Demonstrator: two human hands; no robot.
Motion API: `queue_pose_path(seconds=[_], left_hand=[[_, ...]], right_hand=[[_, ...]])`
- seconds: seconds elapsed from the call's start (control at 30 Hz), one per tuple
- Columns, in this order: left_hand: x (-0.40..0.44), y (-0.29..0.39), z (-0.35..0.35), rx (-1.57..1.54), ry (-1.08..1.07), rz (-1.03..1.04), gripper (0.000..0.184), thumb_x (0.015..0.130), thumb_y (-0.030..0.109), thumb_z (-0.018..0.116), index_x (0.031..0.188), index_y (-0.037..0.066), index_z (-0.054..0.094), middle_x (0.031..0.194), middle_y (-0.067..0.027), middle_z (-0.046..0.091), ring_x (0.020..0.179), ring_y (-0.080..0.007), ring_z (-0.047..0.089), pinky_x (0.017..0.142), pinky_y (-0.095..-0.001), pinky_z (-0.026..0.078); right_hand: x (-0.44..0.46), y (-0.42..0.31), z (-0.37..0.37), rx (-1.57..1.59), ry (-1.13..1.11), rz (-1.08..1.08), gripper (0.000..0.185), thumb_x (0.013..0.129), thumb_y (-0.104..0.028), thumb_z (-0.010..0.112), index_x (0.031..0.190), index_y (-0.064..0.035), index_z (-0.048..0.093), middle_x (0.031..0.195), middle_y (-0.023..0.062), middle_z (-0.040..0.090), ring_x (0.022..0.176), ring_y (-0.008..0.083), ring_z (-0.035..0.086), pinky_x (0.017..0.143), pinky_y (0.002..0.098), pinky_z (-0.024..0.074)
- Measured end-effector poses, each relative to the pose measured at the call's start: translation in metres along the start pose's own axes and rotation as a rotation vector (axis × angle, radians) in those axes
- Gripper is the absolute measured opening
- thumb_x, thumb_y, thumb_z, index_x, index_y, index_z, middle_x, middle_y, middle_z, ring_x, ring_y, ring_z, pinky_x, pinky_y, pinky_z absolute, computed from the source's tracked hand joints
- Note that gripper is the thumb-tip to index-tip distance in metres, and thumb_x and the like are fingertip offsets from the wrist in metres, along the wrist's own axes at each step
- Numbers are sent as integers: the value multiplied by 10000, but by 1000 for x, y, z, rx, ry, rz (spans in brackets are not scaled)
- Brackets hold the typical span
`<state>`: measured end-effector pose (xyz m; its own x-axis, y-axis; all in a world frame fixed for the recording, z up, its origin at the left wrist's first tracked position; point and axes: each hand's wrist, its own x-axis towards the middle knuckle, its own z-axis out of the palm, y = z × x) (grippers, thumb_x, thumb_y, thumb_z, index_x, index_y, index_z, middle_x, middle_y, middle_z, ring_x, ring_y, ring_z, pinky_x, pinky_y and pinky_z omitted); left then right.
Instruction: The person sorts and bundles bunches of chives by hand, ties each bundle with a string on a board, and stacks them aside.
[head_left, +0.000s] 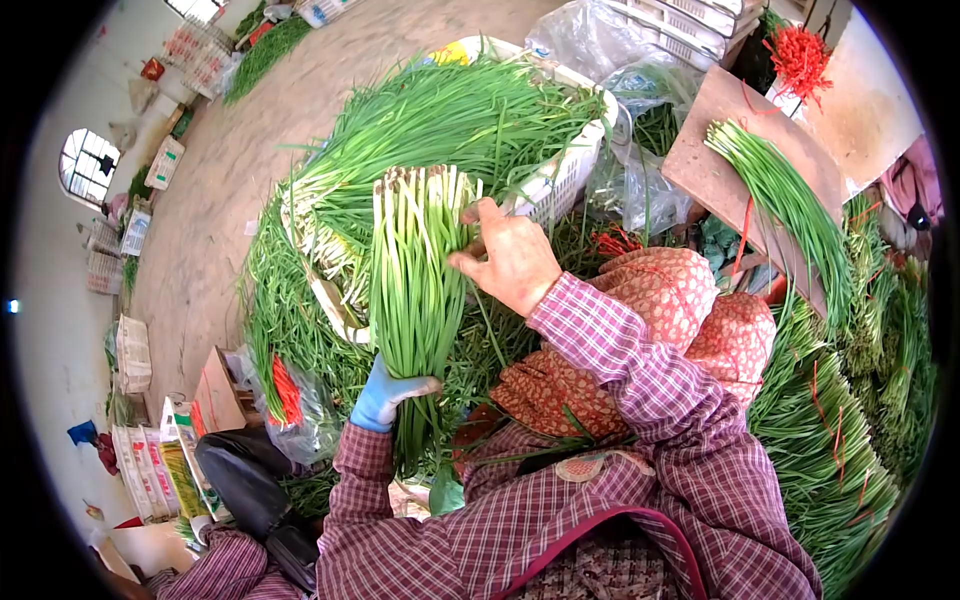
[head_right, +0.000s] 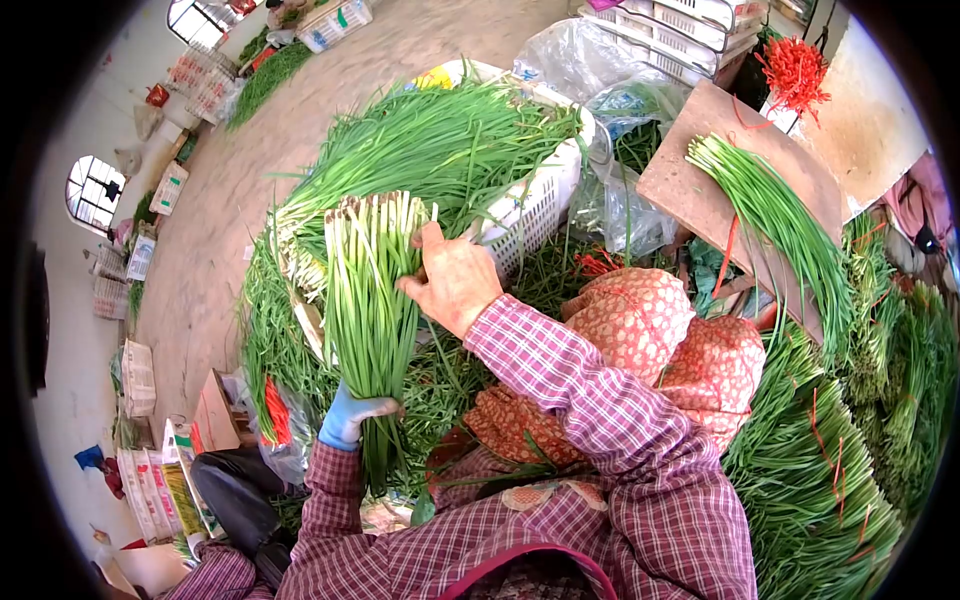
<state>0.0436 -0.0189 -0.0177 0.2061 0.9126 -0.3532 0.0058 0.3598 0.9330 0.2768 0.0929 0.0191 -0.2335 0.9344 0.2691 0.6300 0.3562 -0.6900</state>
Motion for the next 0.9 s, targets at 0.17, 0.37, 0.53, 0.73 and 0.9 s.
queue_pose_path(seconds=[0.17, 0.37, 0.53, 0.73, 0.9], left_hand=[[2, -2, -10, -28, -94, -59, 520, 648, 44, 783, 1126, -16, 589, 930, -79, 665, 766, -175, 640, 710, -302, 542], [-3, -8, -13, 3, -67, 14, 520, 635, 65, 796, 1101, -26, 582, 882, -100, 661, 718, -197, 643, 671, -325, 542], [-8, -13, -20, -11, -75, 39, 445, 649, 51, 790, 1049, -11, 605, 795, -95, 663, 640, -197, 635, 604, -324, 532], [-4, -18, -22, -32, -98, -60, 536, 639, 57, 798, 1117, -19, 570, 876, -102, 656, 714, -202, 643, 642, -331, 543], [-2, -15, -19, -11, -136, -128, 684, 616, 34, 812, 1238, 4, 530, 1062, -86, 638, 934, -204, 619, 770, -337, 543]], right_hand=[[9, 18, 2, 72, 100, -57, 218, 753, -175, 699, 900, -36, 617, 707, 115, 656, 646, 304, 653, 624, 412, 543], [36, 59, -45, -297, 294, -87, 124, 801, -175, 639, 752, -66, 603, 723, 82, 624, 593, 212, 622, 560, 366, 549], [43, 113, -84, -598, 270, 12, 161, 833, -252, 664, 906, -108, 659, 773, 41, 645, 646, 160, 638, 609, 339, 559], [16, 29, -48, -265, 98, -400, 347, 731, -267, 754, 1037, -167, 623, 994, 29, 579, 801, 155, 626, 571, 265, 557], [25, 10, -5, -21, 183, -674, 99, 815, -183, 673, 888, -171, 607, 924, 8, 608, 785, 172, 638, 574, 327, 563]])
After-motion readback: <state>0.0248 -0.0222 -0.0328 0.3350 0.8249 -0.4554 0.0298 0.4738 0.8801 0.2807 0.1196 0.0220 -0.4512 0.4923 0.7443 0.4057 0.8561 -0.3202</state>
